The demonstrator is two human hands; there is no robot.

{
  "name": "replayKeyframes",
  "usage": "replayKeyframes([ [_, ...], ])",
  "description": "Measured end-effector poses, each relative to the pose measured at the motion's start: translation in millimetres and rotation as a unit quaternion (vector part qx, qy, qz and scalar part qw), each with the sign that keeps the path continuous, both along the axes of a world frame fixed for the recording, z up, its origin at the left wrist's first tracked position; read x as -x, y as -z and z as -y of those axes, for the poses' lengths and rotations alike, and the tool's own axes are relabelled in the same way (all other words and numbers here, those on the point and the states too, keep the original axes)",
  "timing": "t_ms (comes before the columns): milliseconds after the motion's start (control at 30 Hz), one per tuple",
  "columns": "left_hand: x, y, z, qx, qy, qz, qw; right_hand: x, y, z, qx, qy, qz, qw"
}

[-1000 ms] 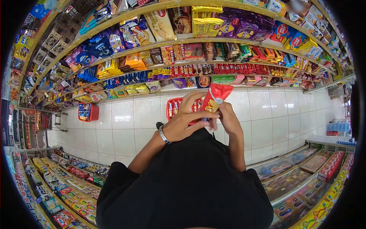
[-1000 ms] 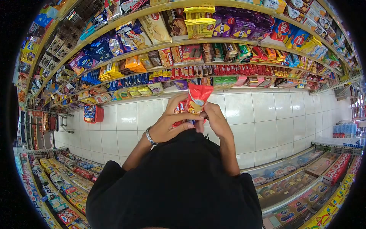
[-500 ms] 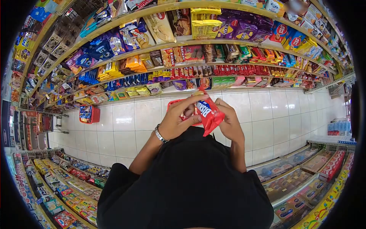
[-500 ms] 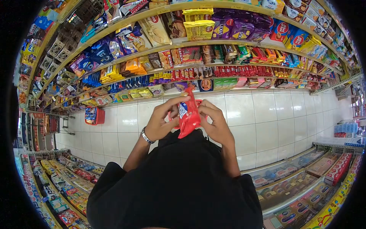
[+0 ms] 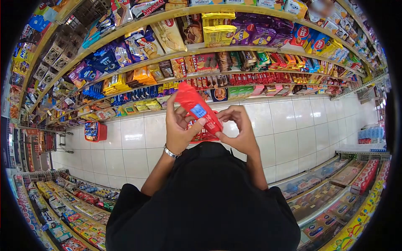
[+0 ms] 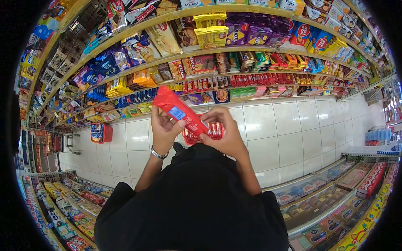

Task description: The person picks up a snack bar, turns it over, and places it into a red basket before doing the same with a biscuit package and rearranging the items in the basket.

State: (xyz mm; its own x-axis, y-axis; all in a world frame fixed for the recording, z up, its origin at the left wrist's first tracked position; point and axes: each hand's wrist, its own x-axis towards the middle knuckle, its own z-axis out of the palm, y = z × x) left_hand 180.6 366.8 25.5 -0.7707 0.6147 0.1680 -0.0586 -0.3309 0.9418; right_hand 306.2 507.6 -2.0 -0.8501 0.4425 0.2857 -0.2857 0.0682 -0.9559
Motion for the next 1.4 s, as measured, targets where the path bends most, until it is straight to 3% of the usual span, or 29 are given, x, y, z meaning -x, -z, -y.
replayKeyframes([
  [100, 9, 6, 3, -0.024, 0.044, -0.009, 0.999, -4, -1, -14, 0.002, 0.046, -0.059, 0.997],
  [133, 7, 4, 3, -0.032, 0.061, 0.042, 0.997, -3, -6, -16, 0.020, 0.053, -0.087, 0.995],
  [267, 1, 7, -4, -0.055, 0.013, 0.067, 0.996, -5, -13, -29, 0.022, 0.072, -0.086, 0.993],
  [367, 11, 26, -3, 0.013, 0.042, 0.064, 0.997, -4, -19, -32, 0.033, 0.106, -0.104, 0.988],
  [433, 16, 31, -4, 0.037, 0.079, -0.014, 0.996, -4, -19, -35, 0.015, 0.120, -0.113, 0.986],
  [500, 14, 36, -6, 0.033, 0.093, -0.036, 0.995, 1, -24, -31, 0.041, 0.198, -0.160, 0.966],
  [600, 8, 54, -11, 0.092, 0.214, 0.038, 0.972, 17, -16, -19, 0.014, 0.277, -0.185, 0.943],
  [633, 4, 61, -14, 0.132, 0.224, -0.031, 0.965, 23, -14, -18, 0.004, 0.302, -0.197, 0.933],
  [700, -9, 61, -13, 0.139, 0.294, 0.095, 0.941, 29, -3, -18, -0.004, 0.285, -0.205, 0.936],
  [767, -13, 49, -10, 0.204, 0.313, 0.015, 0.927, 34, 18, -27, -0.002, 0.238, -0.089, 0.967],
  [800, -15, 41, -9, 0.236, 0.304, 0.009, 0.923, 33, 14, -28, -0.066, 0.223, -0.035, 0.972],
  [833, -16, 63, -8, 0.143, 0.284, 0.003, 0.948, 33, 19, -32, -0.086, 0.182, -0.011, 0.979],
  [900, -11, 37, -5, 0.145, 0.279, -0.020, 0.949, 34, 23, -30, -0.001, 0.132, 0.021, 0.991],
  [967, -7, 19, -1, 0.160, 0.274, -0.030, 0.948, 36, 26, -27, 0.003, 0.101, 0.017, 0.995],
  [1033, 0, 6, 1, 0.217, 0.372, -0.029, 0.902, 31, 36, -31, -0.024, 0.035, 0.019, 0.999],
  [1100, 1, 12, 3, 0.193, 0.375, -0.029, 0.906, 31, 41, -29, -0.024, 0.003, 0.038, 0.999],
  [1200, 4, 9, 8, 0.111, 0.366, 0.063, 0.922, 28, 37, -18, -0.027, -0.019, 0.044, 0.998],
  [1300, 11, 2, 10, 0.082, 0.375, -0.007, 0.924, 29, 51, -19, -0.131, -0.040, 0.043, 0.990],
  [1400, 19, -12, 10, 0.156, 0.339, 0.027, 0.927, 23, 55, -12, -0.080, -0.069, 0.067, 0.992],
])
